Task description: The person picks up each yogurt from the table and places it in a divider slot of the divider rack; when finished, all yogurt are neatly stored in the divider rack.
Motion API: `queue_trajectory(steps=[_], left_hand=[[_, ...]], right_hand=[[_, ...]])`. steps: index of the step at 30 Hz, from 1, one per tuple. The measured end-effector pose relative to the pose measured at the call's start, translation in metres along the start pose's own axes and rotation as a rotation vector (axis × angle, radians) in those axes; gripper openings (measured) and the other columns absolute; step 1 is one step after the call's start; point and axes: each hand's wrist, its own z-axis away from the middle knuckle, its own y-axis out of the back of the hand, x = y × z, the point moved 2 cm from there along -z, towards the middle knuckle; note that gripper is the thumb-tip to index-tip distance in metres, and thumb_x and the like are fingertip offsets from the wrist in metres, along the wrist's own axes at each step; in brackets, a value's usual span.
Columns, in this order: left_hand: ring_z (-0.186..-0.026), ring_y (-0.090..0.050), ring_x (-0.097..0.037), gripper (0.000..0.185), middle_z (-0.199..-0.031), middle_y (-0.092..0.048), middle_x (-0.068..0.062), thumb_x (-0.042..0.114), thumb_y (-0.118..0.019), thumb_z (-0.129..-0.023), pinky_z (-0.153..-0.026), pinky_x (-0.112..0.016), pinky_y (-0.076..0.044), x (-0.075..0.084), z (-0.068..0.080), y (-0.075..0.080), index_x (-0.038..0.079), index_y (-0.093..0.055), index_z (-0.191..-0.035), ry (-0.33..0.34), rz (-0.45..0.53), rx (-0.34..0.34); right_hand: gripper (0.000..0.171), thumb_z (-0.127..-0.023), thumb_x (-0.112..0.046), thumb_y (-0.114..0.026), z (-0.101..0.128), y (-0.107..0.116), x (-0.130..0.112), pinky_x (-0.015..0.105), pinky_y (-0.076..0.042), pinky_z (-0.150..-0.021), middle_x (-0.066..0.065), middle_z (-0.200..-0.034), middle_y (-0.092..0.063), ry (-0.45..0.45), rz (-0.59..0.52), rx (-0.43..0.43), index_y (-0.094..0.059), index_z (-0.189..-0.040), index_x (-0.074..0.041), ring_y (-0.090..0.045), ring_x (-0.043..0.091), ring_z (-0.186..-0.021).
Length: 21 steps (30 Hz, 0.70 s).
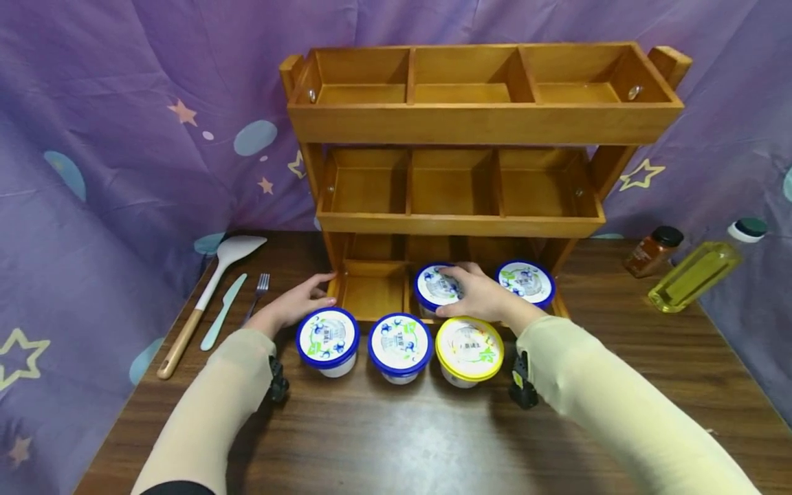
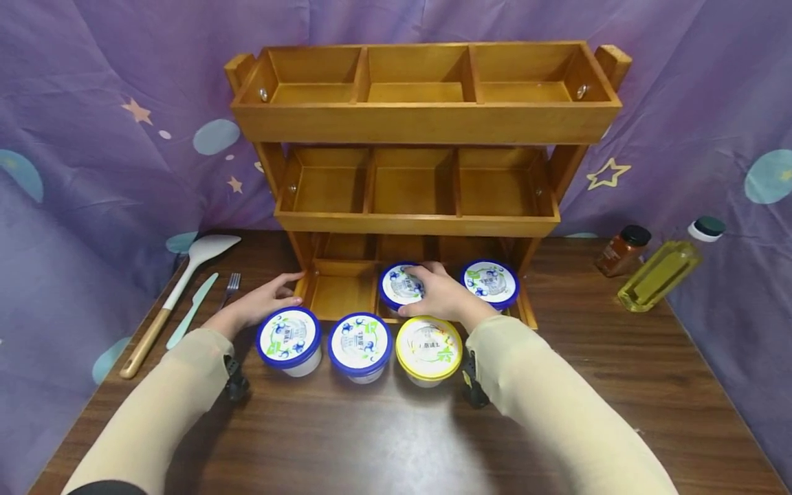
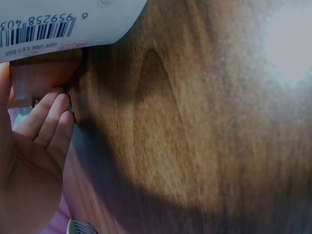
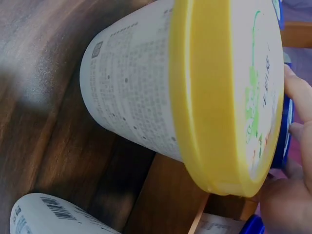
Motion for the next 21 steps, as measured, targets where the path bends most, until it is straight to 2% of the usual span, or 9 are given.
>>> queue_trajectory(steps=[7,9,15,21], left_hand=[[-0.120,-0.045,-0.040,0.064,-0.131,-0.046,-0.028,0.034,-0.054,-0.095,-0.100,-0.054,-0.032,-0.001,0.001,0.001,0.014,-0.024,-0.149,0.021,-0.001,-0.019],[-0.120,-0.046,-0.039,0.064,-0.131,-0.047,-0.026,0.035,-0.054,-0.095,-0.100,-0.054,-0.032,-0.003,0.001,0.002,0.016,-0.024,-0.149,0.035,0.003,-0.017],[-0.118,-0.048,-0.037,0.065,-0.129,-0.049,-0.025,0.036,-0.056,-0.094,-0.099,-0.052,-0.034,-0.005,-0.004,0.001,0.016,-0.025,-0.148,0.013,0.011,-0.015],[-0.119,-0.047,-0.036,0.066,-0.130,-0.049,-0.024,0.038,-0.056,-0.093,-0.100,-0.052,-0.032,-0.007,-0.005,0.001,0.018,-0.026,-0.148,0.033,0.003,-0.006]], right_hand=[[0.092,-0.078,-0.052,-0.069,0.008,0.010,0.004,0.061,-0.022,-0.102,0.025,-0.149,-0.019,0.051,0.007,-0.006,-0.028,-0.147,-0.007,-0.020,0.045,-0.134],[0.092,-0.079,-0.052,-0.069,0.011,0.015,0.004,0.061,-0.022,-0.102,0.024,-0.149,-0.019,0.051,-0.003,-0.020,-0.027,-0.148,-0.008,-0.020,0.045,-0.134],[0.088,-0.082,-0.050,-0.067,0.021,0.028,0.005,0.062,-0.021,-0.102,0.024,-0.148,-0.023,0.039,-0.049,-0.032,-0.027,-0.148,-0.007,-0.023,0.045,-0.133],[0.086,-0.080,-0.048,-0.069,0.024,0.036,0.007,0.063,-0.008,-0.105,0.024,-0.146,-0.028,0.111,-0.052,-0.006,-0.031,-0.146,-0.007,-0.024,0.044,-0.133]])
